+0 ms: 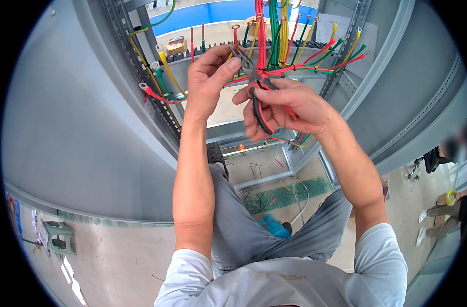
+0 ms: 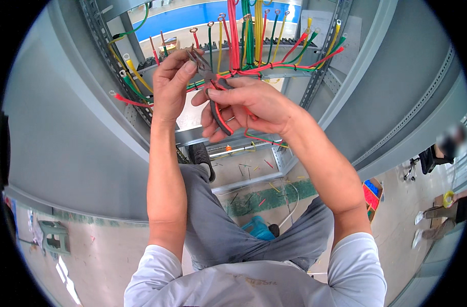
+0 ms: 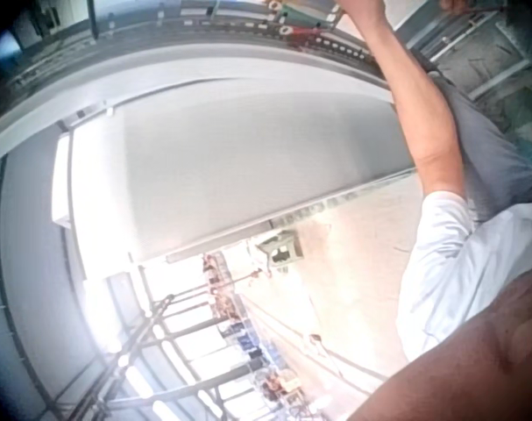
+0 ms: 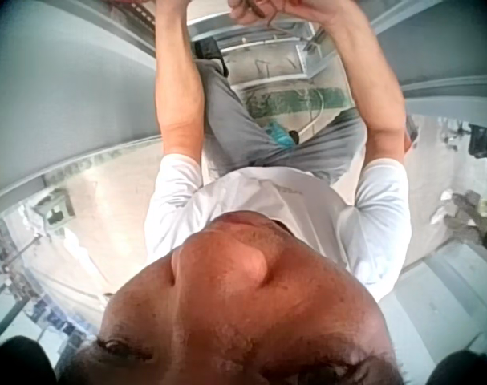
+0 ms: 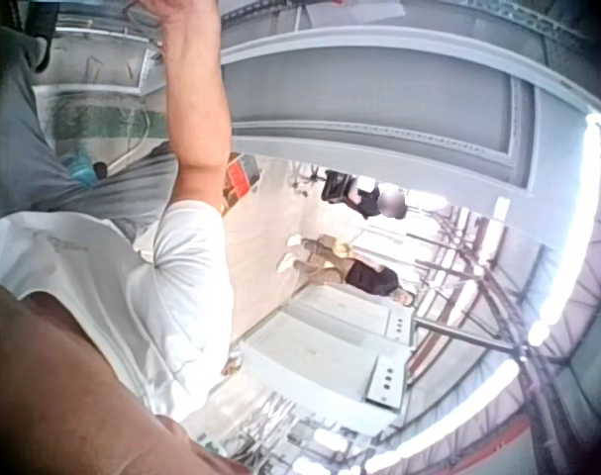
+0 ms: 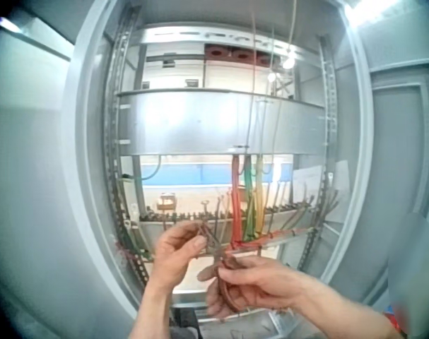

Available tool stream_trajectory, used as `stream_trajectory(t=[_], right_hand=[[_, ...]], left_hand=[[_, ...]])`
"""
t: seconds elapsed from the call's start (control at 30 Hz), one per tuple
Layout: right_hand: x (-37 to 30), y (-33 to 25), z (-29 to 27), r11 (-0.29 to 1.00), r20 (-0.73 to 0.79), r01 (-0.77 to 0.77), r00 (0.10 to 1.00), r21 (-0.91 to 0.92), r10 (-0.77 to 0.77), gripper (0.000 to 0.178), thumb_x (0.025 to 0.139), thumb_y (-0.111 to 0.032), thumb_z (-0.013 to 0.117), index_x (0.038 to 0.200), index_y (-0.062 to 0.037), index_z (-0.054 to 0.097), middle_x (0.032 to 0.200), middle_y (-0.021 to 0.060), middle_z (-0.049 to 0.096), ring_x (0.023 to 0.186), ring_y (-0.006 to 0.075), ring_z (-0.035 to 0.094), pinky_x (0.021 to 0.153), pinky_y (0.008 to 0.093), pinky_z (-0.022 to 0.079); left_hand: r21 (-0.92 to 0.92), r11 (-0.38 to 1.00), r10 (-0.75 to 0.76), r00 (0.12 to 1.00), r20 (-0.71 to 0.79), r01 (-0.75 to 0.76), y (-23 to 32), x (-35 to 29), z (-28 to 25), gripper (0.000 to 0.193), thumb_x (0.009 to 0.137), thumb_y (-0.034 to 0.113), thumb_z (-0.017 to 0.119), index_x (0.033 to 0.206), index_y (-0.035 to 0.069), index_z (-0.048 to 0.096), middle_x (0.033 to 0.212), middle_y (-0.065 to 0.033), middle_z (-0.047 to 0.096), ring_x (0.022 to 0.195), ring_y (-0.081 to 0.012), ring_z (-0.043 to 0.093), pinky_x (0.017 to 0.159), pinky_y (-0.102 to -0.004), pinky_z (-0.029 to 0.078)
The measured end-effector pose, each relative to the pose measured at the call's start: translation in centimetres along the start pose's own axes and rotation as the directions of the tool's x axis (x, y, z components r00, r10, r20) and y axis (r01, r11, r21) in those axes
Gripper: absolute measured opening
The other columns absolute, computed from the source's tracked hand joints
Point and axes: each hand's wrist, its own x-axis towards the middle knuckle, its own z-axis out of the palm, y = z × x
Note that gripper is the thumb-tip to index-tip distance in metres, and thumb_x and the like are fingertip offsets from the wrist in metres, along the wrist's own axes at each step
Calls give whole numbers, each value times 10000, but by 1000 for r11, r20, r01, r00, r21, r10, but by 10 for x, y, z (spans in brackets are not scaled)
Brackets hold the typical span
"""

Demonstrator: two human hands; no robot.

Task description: The person sits on the floor in front of an open electrical panel and uses pliers to strip and crimp the ends of multiple colored wires. The person then picks up a small white connector and attaches it to a wire.

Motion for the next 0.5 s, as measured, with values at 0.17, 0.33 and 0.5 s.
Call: stream_trajectory(t=[0.17,0.33,0.5], right_hand=[[-1,5,-10,999,22,3,1000,44,-4,381,1058,-295,518,1241,36,568,857,111,648,731,212,654,603,338,513],[-3,8,-4,992,5,-35,999,119,35,354,1047,-319,550,1141,17,610,825,81,640,681,179,635,577,326,515],[-4,2,4,1000,-37,4,999,-15,-4,369,1050,-302,544,1194,33,598,872,121,675,744,227,699,646,357,583]], left_hand=[[1,1000,-5,1000,27,5,-2,0,2,314,938,118,719,1210,-30,663,1093,-68,707,977,-121,637,886,-289,522],[7,1000,-17,999,36,17,-3,-1,-1,324,935,116,722,1221,-25,663,1100,-62,710,980,-123,640,882,-294,525],[-22,1000,-20,999,34,20,-1,-2,-1,316,933,113,723,1217,-16,671,1107,-58,711,981,-123,643,881,-290,525]])
